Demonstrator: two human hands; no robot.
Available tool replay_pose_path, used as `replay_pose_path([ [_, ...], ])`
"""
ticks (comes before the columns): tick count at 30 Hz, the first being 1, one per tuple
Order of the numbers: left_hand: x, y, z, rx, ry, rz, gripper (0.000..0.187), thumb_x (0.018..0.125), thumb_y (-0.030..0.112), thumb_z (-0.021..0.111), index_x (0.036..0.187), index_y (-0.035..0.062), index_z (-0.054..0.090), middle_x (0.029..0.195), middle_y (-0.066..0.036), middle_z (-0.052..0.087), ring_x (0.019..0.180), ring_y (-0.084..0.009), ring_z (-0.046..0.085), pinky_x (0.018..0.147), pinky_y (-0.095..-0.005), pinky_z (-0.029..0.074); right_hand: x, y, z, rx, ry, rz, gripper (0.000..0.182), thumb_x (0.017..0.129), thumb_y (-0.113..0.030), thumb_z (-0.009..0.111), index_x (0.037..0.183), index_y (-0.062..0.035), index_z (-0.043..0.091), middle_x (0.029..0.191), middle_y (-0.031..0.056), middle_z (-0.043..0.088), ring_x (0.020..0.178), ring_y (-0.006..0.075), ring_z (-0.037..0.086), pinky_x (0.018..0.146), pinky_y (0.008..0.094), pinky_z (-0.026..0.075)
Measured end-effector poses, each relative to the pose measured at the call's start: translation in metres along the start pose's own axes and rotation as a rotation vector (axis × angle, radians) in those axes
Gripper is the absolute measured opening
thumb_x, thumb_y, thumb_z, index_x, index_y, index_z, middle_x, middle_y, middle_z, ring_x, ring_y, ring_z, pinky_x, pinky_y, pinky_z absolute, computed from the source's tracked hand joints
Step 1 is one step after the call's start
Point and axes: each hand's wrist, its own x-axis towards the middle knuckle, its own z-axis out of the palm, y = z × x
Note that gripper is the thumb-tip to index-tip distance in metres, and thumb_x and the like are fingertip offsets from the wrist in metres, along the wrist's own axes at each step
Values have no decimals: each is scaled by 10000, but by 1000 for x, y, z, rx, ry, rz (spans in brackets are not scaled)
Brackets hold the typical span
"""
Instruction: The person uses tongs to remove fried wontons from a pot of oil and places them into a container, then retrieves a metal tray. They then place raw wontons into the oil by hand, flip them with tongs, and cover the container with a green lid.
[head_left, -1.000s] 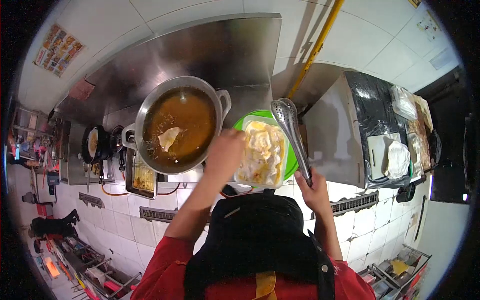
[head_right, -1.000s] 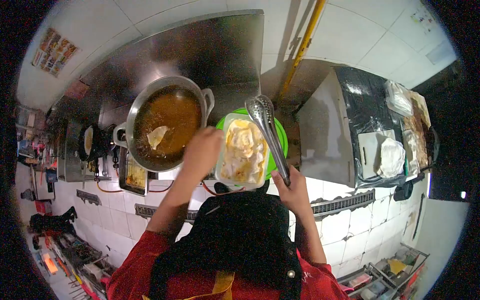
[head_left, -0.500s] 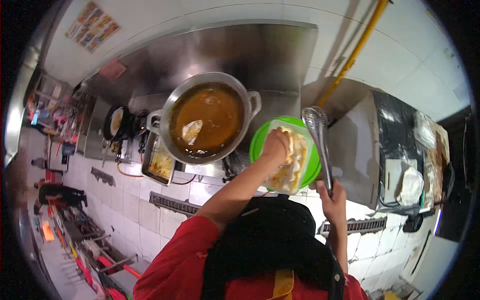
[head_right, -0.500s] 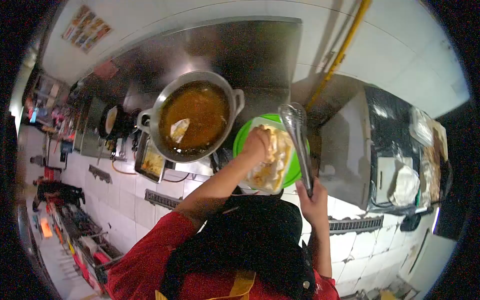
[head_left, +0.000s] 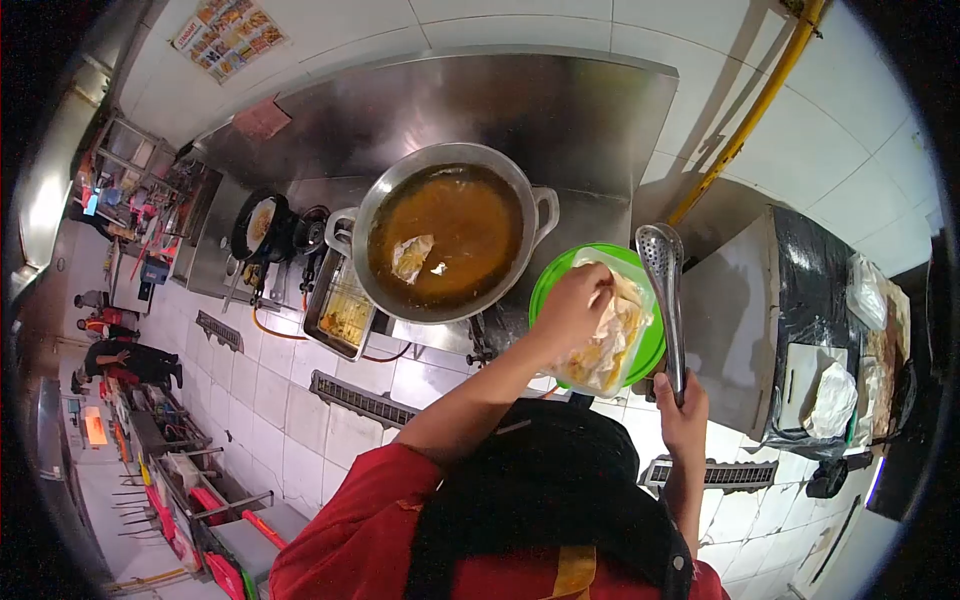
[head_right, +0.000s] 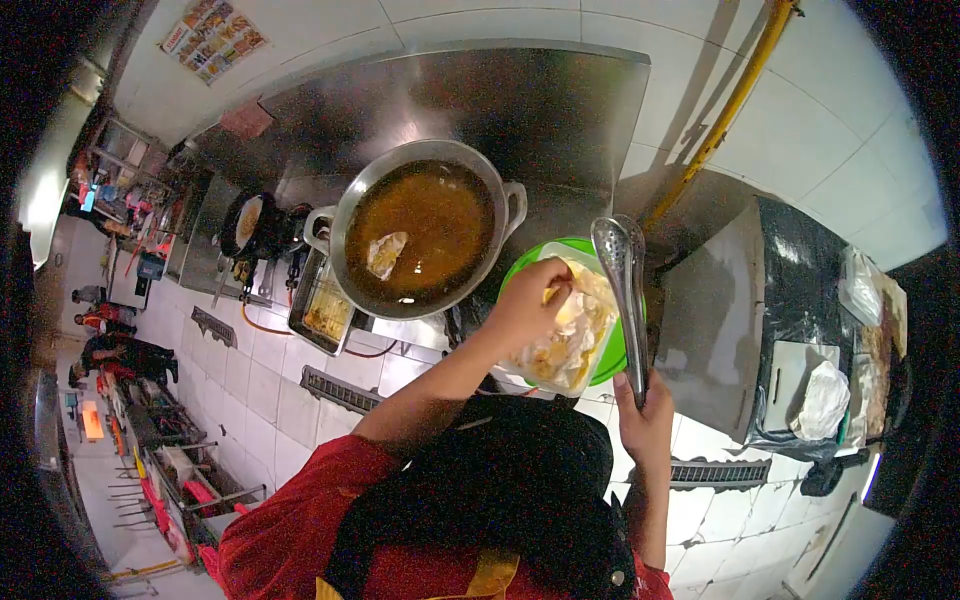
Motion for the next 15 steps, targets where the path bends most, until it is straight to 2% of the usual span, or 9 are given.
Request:
replay_pose_path([
  [1,-1,2,-9,3,1,1,121,834,38,622,948,9,592,952,-156,638,885,-292,645,780,-370,508,-1,-1,1,3,0,-2,321,926,-283,618,948,33,565,730,86,594,693,132,509,631,315,435],
  [3,-2,5,-34,-100,132,-59,139,854,100,621,969,22,609,846,-145,659,767,-258,660,699,-356,517,-3,-6,1,23,11,-2,296,931,-261,614,939,31,564,722,71,586,689,128,497,628,315,431],
  [4,-1,4,-47,-93,189,-55,136,862,113,627,973,36,619,849,-135,672,739,-218,668,673,-317,519,-4,-7,2,25,11,-4,296,931,-261,614,939,31,564,722,71,586,689,128,497,628,315,431],
  [6,0,-4,-74,32,270,-78,133,857,107,628,977,51,637,847,-117,677,734,-198,654,673,-314,509,-6,-10,3,56,23,-9,257,932,-231,614,920,21,560,710,47,568,679,111,479,611,294,417],
  [7,2,-13,-87,37,308,-111,140,844,107,642,975,59,645,847,-125,674,733,-219,654,677,-329,504,-7,-11,3,56,28,-7,257,932,-231,614,920,21,560,710,47,568,679,111,479,611,294,417],
  [9,8,-34,-113,269,395,-24,131,836,118,654,956,65,644,846,-147,666,751,-280,651,680,-366,497,-9,-15,1,73,22,2,233,928,-210,617,912,16,563,694,30,548,664,93,461,586,279,397],
  [11,21,-67,-135,500,468,23,115,840,91,634,954,77,633,877,-170,661,808,-361,632,715,-442,487,-11,-12,0,64,31,-5,224,925,-202,619,903,15,566,680,25,533,653,89,452,573,278,388],
  [12,27,-75,-144,553,451,-55,115,837,107,637,947,75,629,875,-171,653,838,-374,619,743,-475,479,-12,-9,0,59,25,-18,216,922,-194,620,895,14,569,667,20,519,642,85,442,561,277,378],
  [15,41,-60,-141,654,487,26,118,841,124,628,940,61,620,907,-174,644,887,-379,613,772,-488,479,-16,-6,-3,23,54,-31,242,911,-203,625,864,25,562,629,43,487,613,100,430,545,305,376],
])
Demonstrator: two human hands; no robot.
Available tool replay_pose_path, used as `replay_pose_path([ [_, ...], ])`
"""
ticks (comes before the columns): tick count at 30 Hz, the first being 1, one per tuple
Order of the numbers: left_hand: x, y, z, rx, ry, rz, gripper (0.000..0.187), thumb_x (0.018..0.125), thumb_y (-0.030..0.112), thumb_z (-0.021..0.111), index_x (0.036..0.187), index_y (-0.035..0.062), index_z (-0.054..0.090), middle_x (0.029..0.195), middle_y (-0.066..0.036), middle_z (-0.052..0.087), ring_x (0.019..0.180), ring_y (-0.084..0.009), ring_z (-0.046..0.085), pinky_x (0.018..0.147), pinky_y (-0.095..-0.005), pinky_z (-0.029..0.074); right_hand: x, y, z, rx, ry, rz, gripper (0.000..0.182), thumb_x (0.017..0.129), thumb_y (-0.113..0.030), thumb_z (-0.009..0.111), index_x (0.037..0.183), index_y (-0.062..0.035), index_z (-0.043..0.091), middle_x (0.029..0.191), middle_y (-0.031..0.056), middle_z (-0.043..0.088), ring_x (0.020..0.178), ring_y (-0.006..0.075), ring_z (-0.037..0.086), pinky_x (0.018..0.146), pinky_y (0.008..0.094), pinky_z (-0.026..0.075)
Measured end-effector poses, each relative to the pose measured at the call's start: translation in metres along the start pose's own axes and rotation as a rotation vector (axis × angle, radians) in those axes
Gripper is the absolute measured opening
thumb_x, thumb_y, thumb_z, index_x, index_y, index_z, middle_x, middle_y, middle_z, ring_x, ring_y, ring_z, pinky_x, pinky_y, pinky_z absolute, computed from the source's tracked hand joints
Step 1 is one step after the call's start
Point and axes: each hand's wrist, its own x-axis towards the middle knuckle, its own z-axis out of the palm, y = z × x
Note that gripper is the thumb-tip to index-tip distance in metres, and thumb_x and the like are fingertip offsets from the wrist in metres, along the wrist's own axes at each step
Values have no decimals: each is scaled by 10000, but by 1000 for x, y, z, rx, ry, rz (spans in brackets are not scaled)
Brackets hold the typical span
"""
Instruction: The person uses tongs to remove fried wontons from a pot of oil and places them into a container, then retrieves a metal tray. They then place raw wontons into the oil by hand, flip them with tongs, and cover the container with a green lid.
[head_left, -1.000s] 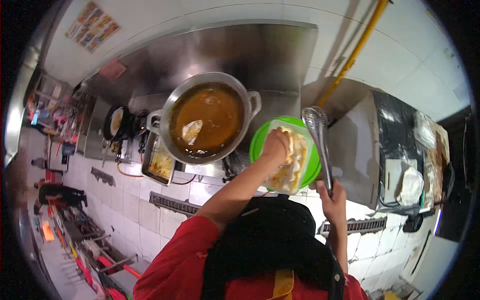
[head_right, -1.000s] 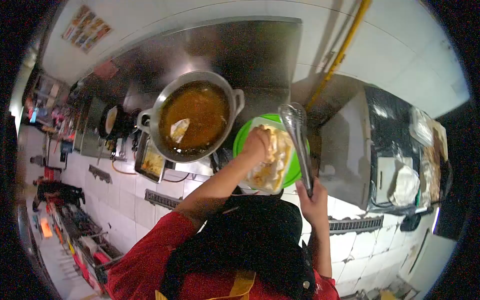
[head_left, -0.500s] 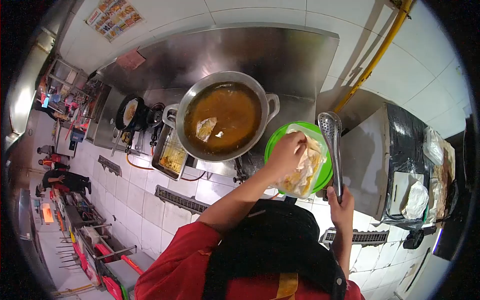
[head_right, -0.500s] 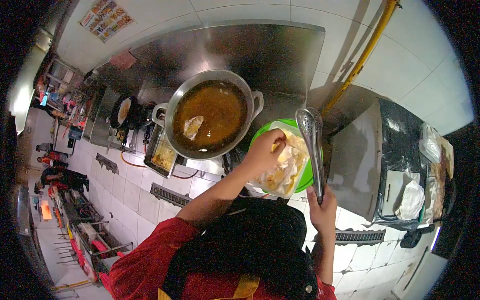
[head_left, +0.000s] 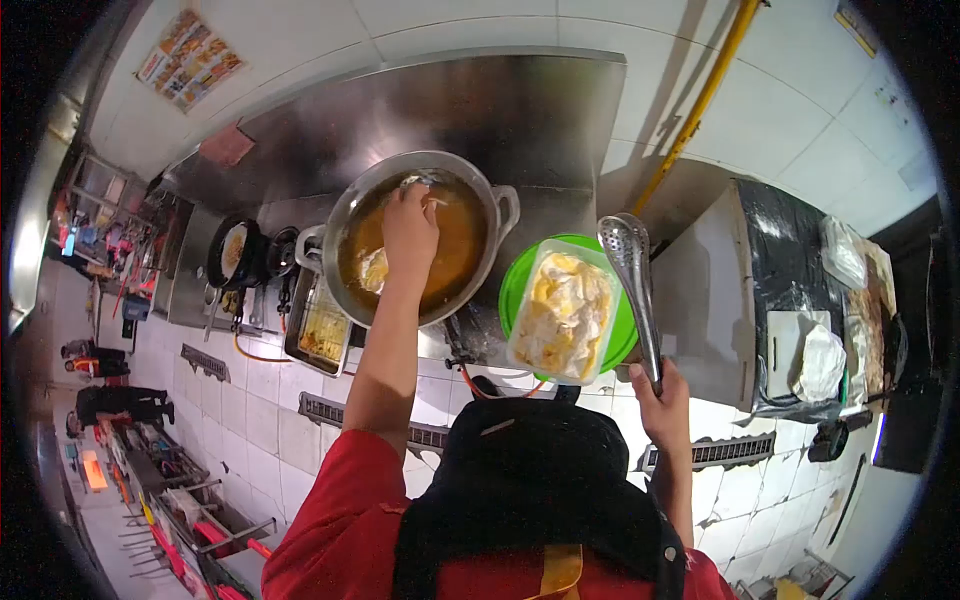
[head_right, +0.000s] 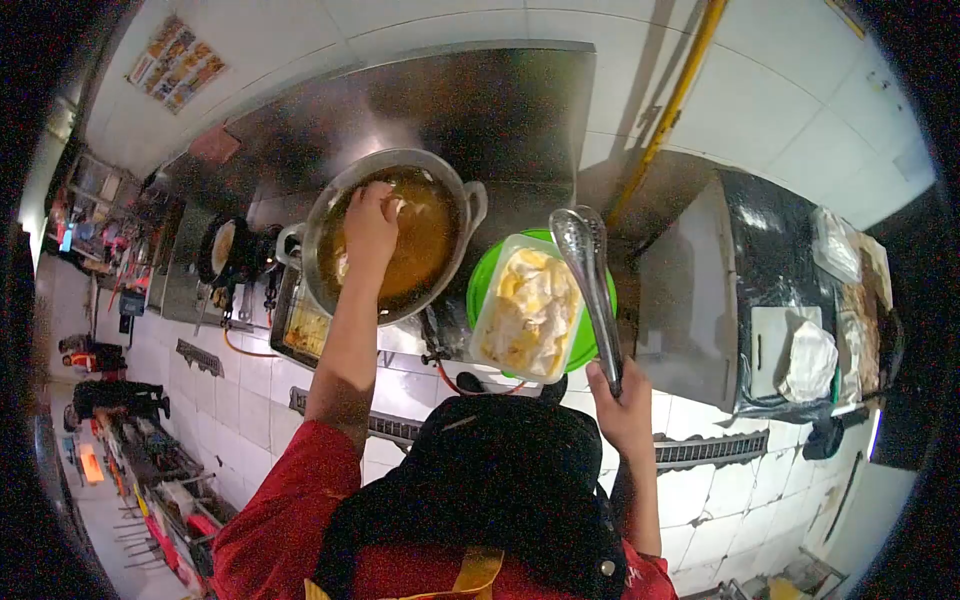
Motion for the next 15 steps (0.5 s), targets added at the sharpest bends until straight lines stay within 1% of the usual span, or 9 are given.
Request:
replay_pose_path([
  [1,3,7,2,46,32,25,120,844,127,624,940,55,616,923,-176,641,898,-383,612,778,-491,480,-1,-1,-1,-33,1,5,253,907,-208,628,858,30,559,619,57,484,605,107,430,542,315,378],
  [2,-1,20,12,50,-47,21,159,834,144,655,966,68,610,910,-175,640,866,-379,612,774,-457,486,-1,0,-2,-40,19,-45,310,922,-266,631,796,-7,518,605,-21,425,588,70,365,502,280,309],
  [5,-31,84,28,-85,-338,96,163,876,200,604,977,75,629,913,-175,646,882,-364,619,777,-465,490,-3,0,-3,15,19,-16,308,918,-264,635,797,-7,515,591,-17,411,586,71,357,500,283,306],
  [6,-42,110,28,-17,-465,156,155,891,154,540,859,21,614,924,-180,625,898,-359,612,774,-483,488,-3,2,-4,-16,22,-13,316,918,-269,632,797,-2,512,584,-8,401,587,76,356,498,289,304],
  [7,-63,114,53,29,-468,209,171,895,132,522,863,10,638,933,-182,630,885,-352,617,781,-475,495,-3,3,-4,-20,25,-10,316,918,-269,632,797,-2,512,584,-8,401,587,76,356,498,289,304],
  [8,-76,124,67,100,-613,251,194,891,116,520,970,-24,629,939,-211,620,912,-360,614,791,-474,496,-4,5,-4,-9,33,-30,323,919,-274,630,795,0,510,583,-4,400,586,78,354,497,292,301],
  [12,-132,124,127,60,-507,29,276,877,110,527,1086,-66,569,1010,-243,599,923,-362,609,785,-435,511,-5,2,-10,4,29,-54,330,925,-282,621,800,2,508,579,-2,389,581,83,348,498,295,303],
  [14,-139,124,128,463,-638,305,283,909,175,525,1069,-58,541,1008,-232,570,944,-379,594,795,-440,501,-6,1,-13,5,26,-50,328,925,-280,622,803,2,509,578,-1,385,578,86,346,500,295,305],
  [15,-138,127,124,466,-641,304,283,909,175,525,1069,-58,541,1008,-232,570,944,-379,594,795,-440,501,-6,2,-15,0,20,-36,328,924,-281,624,810,4,511,582,-2,391,582,88,349,504,294,309],
])
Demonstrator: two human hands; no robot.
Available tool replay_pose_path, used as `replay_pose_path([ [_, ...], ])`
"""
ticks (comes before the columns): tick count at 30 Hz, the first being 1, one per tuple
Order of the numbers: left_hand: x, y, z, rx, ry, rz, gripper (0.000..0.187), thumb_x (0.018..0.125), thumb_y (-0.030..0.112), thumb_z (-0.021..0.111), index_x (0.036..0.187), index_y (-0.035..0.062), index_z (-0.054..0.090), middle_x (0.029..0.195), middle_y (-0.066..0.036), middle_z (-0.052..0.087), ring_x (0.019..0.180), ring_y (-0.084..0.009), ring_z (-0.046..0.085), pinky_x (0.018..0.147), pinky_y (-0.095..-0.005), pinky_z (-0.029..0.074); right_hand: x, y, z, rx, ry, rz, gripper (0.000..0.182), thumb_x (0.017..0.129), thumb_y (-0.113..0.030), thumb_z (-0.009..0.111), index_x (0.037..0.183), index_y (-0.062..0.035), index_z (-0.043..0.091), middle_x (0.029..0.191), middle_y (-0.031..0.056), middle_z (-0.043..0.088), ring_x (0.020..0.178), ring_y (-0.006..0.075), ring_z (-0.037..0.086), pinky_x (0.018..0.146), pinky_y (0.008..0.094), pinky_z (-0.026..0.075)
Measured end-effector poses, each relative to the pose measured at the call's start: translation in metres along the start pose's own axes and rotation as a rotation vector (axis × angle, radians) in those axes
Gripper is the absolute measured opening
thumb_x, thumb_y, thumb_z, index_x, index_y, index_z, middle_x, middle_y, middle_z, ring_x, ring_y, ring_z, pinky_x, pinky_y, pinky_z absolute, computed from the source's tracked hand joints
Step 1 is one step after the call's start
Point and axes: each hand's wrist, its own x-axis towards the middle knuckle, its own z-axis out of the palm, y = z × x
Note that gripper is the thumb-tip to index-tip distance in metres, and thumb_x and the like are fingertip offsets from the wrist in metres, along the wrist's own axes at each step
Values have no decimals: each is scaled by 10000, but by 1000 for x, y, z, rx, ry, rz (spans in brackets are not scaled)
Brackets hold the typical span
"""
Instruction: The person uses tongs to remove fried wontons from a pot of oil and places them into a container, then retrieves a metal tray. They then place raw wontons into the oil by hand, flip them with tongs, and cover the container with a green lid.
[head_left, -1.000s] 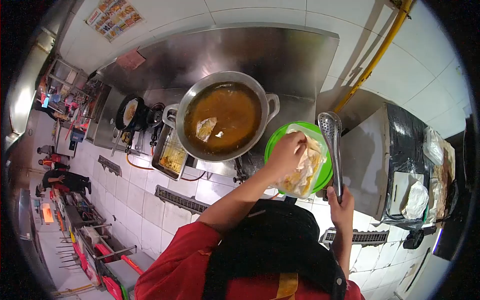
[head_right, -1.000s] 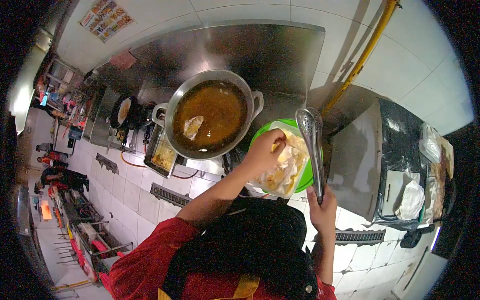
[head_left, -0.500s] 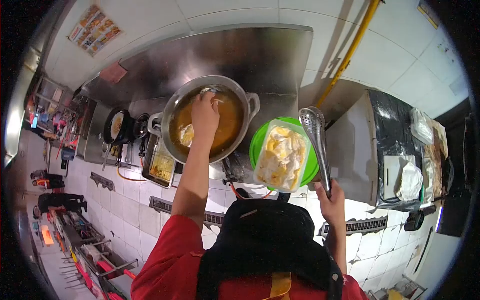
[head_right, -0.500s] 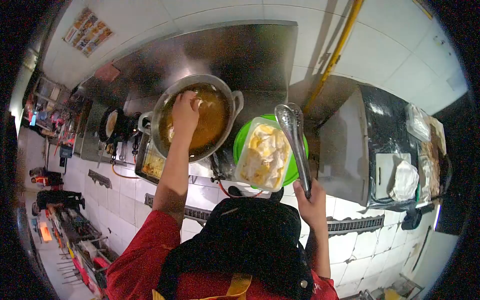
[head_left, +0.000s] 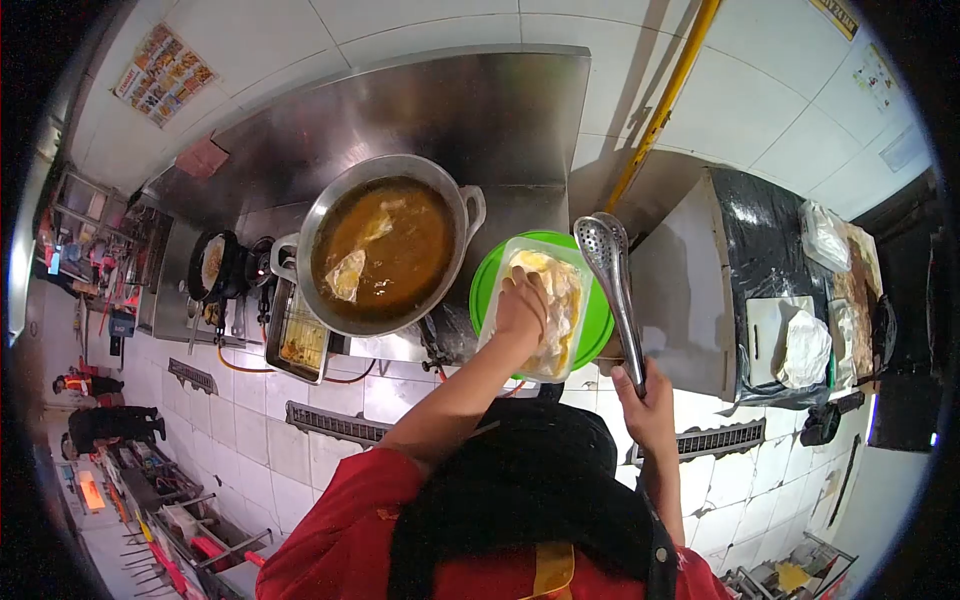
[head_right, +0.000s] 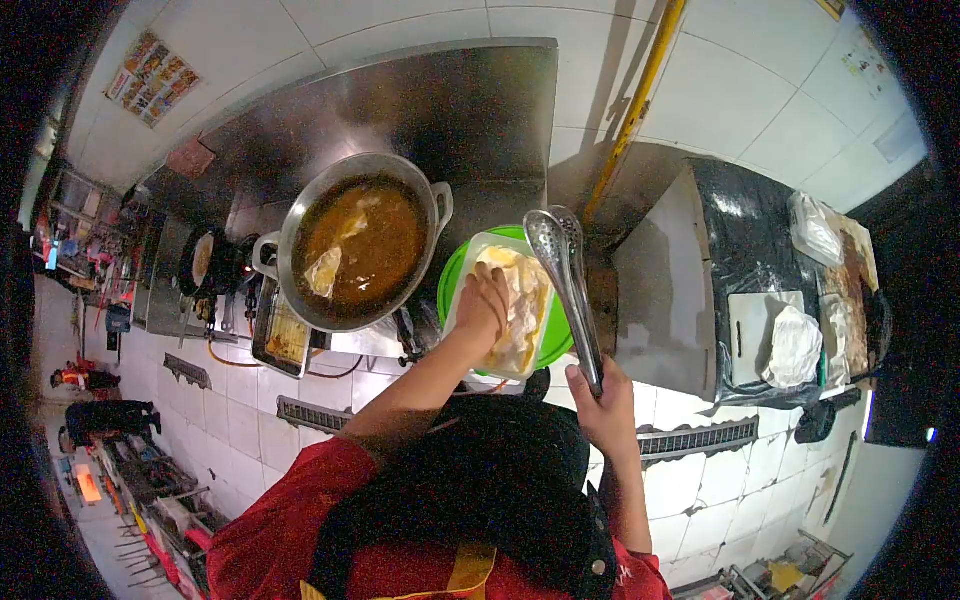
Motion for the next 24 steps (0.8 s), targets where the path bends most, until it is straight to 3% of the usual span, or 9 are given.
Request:
replay_pose_path([
  [2,-4,1,-9,-119,-44,-104,377,848,136,566,1167,-57,509,1122,-228,555,954,-325,590,841,-346,508,-1,4,-3,2,-21,11,328,924,-282,626,816,6,514,586,-4,397,586,89,352,508,294,312],
  [4,0,0,-11,-272,-80,-203,394,837,139,580,1168,-61,506,1104,-219,558,993,-322,574,855,-351,500,0,8,-5,-11,-61,75,307,917,-255,636,969,45,592,655,36,517,636,94,434,558,276,382],
  [6,1,-6,-13,-427,-106,-309,411,826,143,594,1168,-64,502,1086,-211,560,1031,-319,558,869,-357,493,0,1,0,89,-30,58,296,924,-252,630,904,37,572,652,18,514,643,94,440,566,281,396],
  [8,1,-13,-15,-61,-97,-3,440,798,154,619,1161,-64,504,1082,-203,562,1052,-307,534,867,-369,481,1,3,2,64,-14,32,318,923,-293,629,791,-15,544,623,-6,477,597,91,413,528,286,344],
  [10,-4,-10,-11,-133,-36,-57,396,787,150,617,1127,-30,524,1080,-184,566,1023,-292,533,867,-380,464,3,12,0,26,-35,37,321,924,-296,628,787,-22,531,622,-9,475,597,88,412,526,283,341],
  [12,-4,-8,-3,-109,168,-65,336,780,145,614,1076,0,546,1075,-161,569,1000,-295,534,861,-383,458,4,14,2,-15,-48,45,325,925,-300,627,783,-29,519,621,-12,472,597,86,411,525,279,339],
  [17,-13,-10,-22,-230,43,-80,275,774,92,612,1037,18,579,1072,-168,572,991,-308,556,841,-402,478,4,13,5,32,-32,28,315,932,-297,623,783,-47,502,616,-29,456,587,72,408,518,258,331],
  [20,-19,-15,-36,-437,20,-53,292,786,64,606,1061,-30,577,1041,-214,576,993,-346,589,855,-416,482,3,14,5,5,-37,49,307,932,-289,625,788,-46,505,617,-31,455,582,69,408,516,253,332],
  [24,-25,-29,-66,-751,170,-11,176,779,39,627,948,-13,633,978,-200,600,878,-344,621,786,-429,499,4,17,9,29,-38,45,304,930,-285,630,789,-46,507,617,-31,459,581,67,407,516,249,331],
])
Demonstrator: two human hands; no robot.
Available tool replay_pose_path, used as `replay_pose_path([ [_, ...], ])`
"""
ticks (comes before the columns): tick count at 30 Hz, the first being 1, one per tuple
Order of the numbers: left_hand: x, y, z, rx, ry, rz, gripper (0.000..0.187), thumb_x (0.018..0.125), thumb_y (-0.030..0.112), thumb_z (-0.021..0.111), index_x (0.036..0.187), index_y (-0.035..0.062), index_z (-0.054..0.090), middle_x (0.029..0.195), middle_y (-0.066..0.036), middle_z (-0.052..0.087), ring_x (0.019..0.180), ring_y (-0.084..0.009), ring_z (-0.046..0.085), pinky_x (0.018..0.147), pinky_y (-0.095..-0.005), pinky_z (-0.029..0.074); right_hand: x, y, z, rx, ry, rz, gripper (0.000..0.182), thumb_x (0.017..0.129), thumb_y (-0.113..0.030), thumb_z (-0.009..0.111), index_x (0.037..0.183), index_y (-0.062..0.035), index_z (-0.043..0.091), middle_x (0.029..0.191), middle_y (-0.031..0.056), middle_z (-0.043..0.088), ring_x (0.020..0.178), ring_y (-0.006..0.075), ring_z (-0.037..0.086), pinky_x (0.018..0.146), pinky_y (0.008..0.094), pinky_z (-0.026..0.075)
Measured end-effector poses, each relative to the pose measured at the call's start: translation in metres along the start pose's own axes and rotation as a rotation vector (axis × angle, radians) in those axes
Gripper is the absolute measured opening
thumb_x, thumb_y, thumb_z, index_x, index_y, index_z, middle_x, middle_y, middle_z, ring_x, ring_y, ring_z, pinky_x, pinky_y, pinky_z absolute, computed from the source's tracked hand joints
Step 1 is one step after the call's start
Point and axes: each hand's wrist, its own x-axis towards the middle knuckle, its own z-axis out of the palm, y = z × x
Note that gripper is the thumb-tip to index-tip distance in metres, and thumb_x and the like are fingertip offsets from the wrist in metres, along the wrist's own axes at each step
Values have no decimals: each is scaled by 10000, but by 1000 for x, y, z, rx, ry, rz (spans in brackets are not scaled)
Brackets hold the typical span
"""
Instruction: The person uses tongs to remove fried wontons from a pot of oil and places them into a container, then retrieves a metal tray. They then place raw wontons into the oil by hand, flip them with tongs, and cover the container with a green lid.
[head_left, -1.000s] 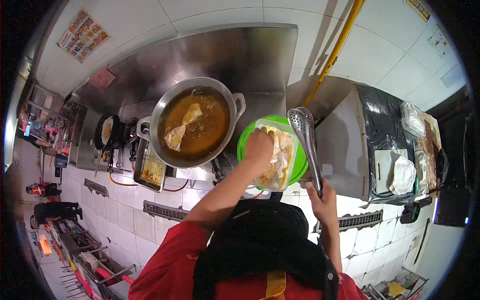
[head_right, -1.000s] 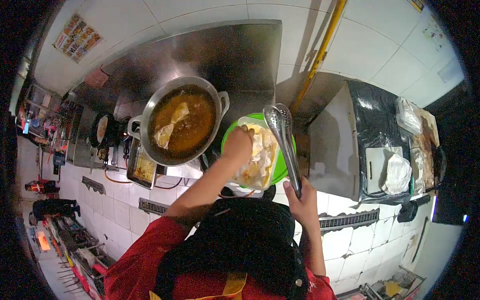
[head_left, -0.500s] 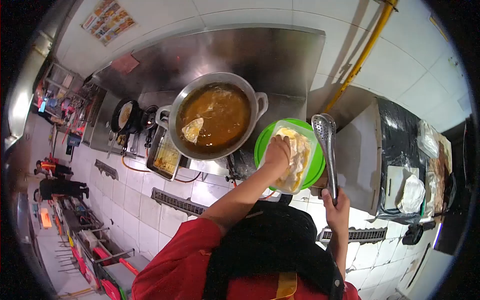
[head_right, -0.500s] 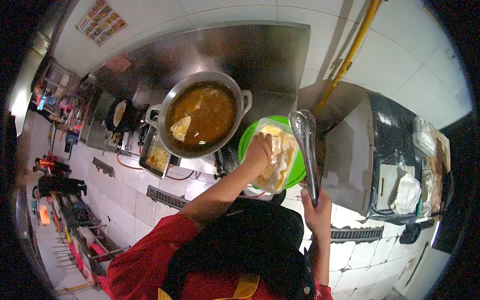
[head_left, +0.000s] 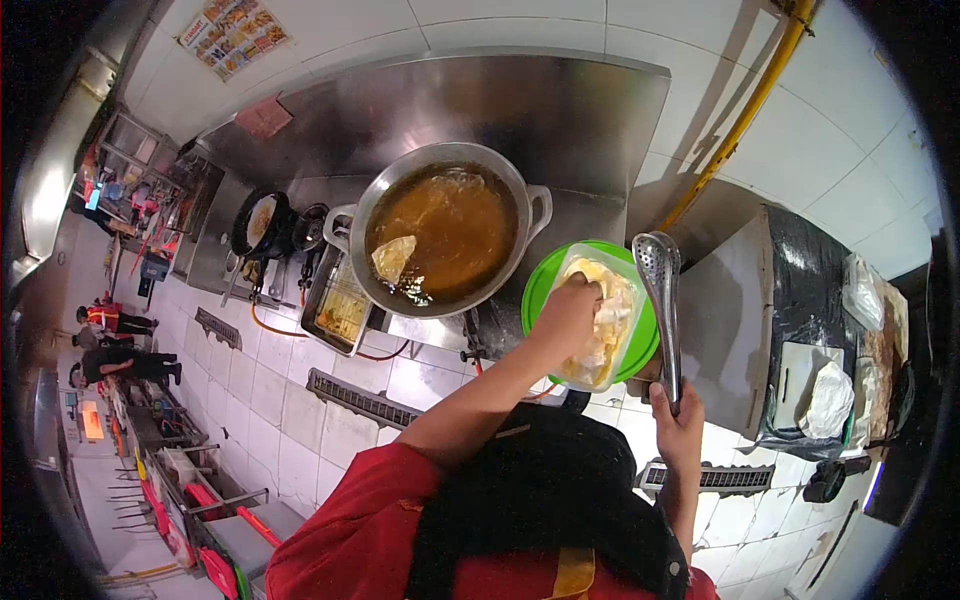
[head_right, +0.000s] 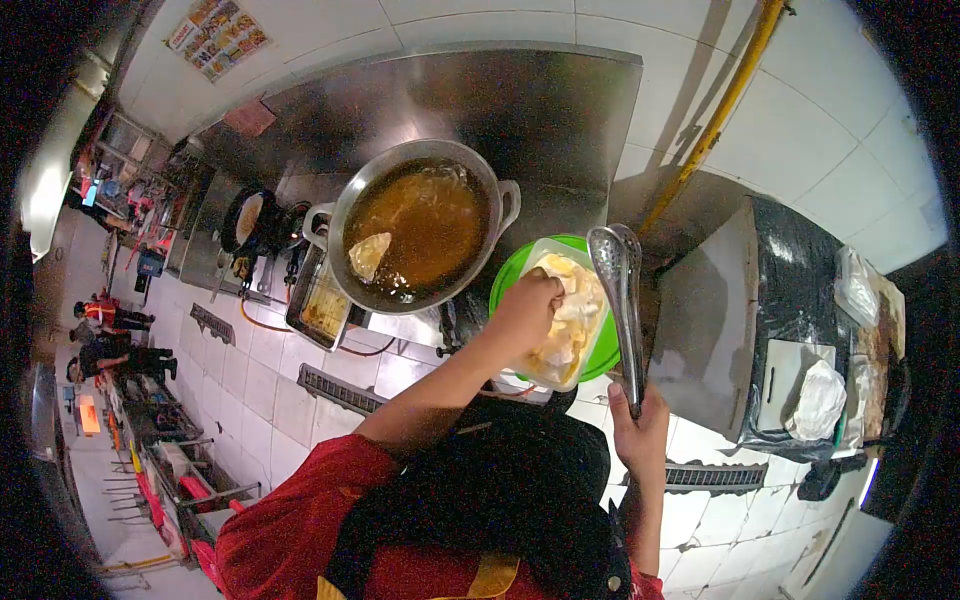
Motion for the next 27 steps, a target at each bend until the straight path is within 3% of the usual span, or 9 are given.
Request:
replay_pose_path([
  [4,7,11,-56,-184,2,-92,128,821,83,640,916,-2,654,897,-163,639,858,-322,639,764,-405,499,0,-7,2,-19,-8,-9,308,926,-292,632,806,-31,520,617,-20,469,582,69,407,519,254,334],
  [8,11,-18,-97,-116,198,-91,160,844,113,650,979,30,672,944,-153,681,850,-301,661,759,-370,513,-2,-16,3,-53,-3,-19,313,909,-272,646,849,17,542,639,29,478,640,104,409,557,301,374],
  [10,11,-33,-117,-142,344,-96,102,805,78,636,895,45,672,817,-157,641,757,-309,638,694,-399,495,-2,-19,2,-54,-5,-12,315,908,-269,647,840,19,538,635,39,480,643,107,422,561,304,383],
  [15,23,-79,-156,-4,410,-189,82,807,55,624,871,16,657,839,-178,619,832,-326,622,747,-411,492,-2,-22,3,-46,-11,-16,293,906,-243,638,833,21,534,632,42,475,630,107,410,550,312,374],
  [18,30,-100,-158,371,536,-76,125,813,47,616,930,6,633,914,-219,597,896,-366,607,778,-447,489,-2,-16,-1,-84,-42,-23,293,906,-241,637,837,24,536,634,35,469,626,103,402,543,311,364],
  [20,31,-90,-148,391,503,-180,177,820,45,610,993,8,598,992,-244,580,949,-401,590,811,-474,482,-4,-21,-2,-62,-34,-16,292,906,-240,638,837,24,536,635,31,464,626,101,401,541,309,362],
  [23,27,-56,-105,252,416,-93,187,826,84,622,997,21,579,1008,-216,582,938,-415,587,817,-484,482,-3,-21,-2,-25,-19,-4,289,905,-238,639,844,25,538,636,23,456,627,97,398,538,304,357],
  [24,25,-47,-86,193,292,-109,220,820,144,650,1016,51,613,1038,-204,593,968,-397,580,847,-474,474,-3,-21,-3,-13,-16,4,286,905,-236,640,852,26,540,636,20,453,628,94,395,537,302,353],
  [27,9,3,-36,121,-8,-90,231,845,92,602,1068,31,606,1074,-210,588,976,-390,580,853,-478,482,-3,-20,-4,18,-17,10,280,908,-236,640,886,30,555,642,7,459,627,89,391,534,288,345],
])
